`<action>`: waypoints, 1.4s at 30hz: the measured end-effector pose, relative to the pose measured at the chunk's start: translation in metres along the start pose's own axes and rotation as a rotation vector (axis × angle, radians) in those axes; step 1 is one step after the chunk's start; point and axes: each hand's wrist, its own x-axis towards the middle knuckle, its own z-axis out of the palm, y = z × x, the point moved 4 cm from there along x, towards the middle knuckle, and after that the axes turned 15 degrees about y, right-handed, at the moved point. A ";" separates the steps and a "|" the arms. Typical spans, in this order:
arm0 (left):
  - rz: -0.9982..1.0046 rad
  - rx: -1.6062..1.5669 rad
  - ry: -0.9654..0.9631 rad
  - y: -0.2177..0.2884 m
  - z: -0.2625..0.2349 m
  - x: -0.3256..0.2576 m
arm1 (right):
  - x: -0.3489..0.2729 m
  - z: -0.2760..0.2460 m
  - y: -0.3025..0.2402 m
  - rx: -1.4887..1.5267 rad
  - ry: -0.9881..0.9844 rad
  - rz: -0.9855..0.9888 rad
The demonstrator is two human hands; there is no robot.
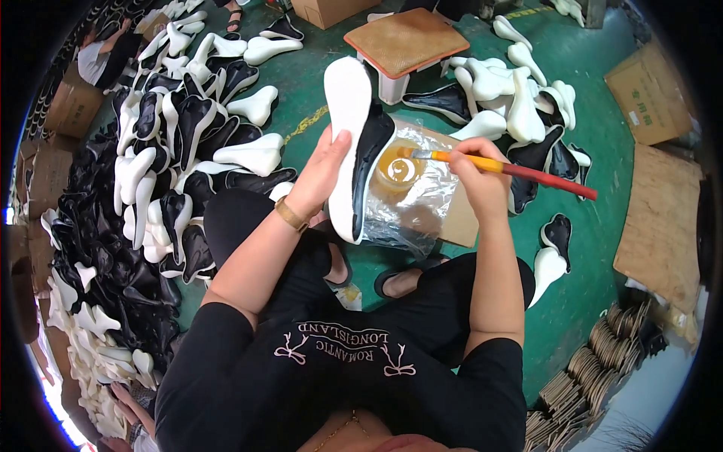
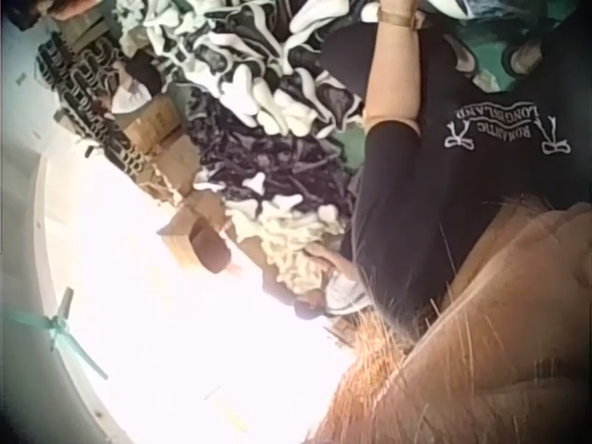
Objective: Applying adhesive to the underside of bicycle seats using a brush to prepare them for final assembly.
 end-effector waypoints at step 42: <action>0.781 0.765 -0.107 0.075 -0.011 -0.046 | 0.004 -0.001 0.009 -0.196 0.031 -0.125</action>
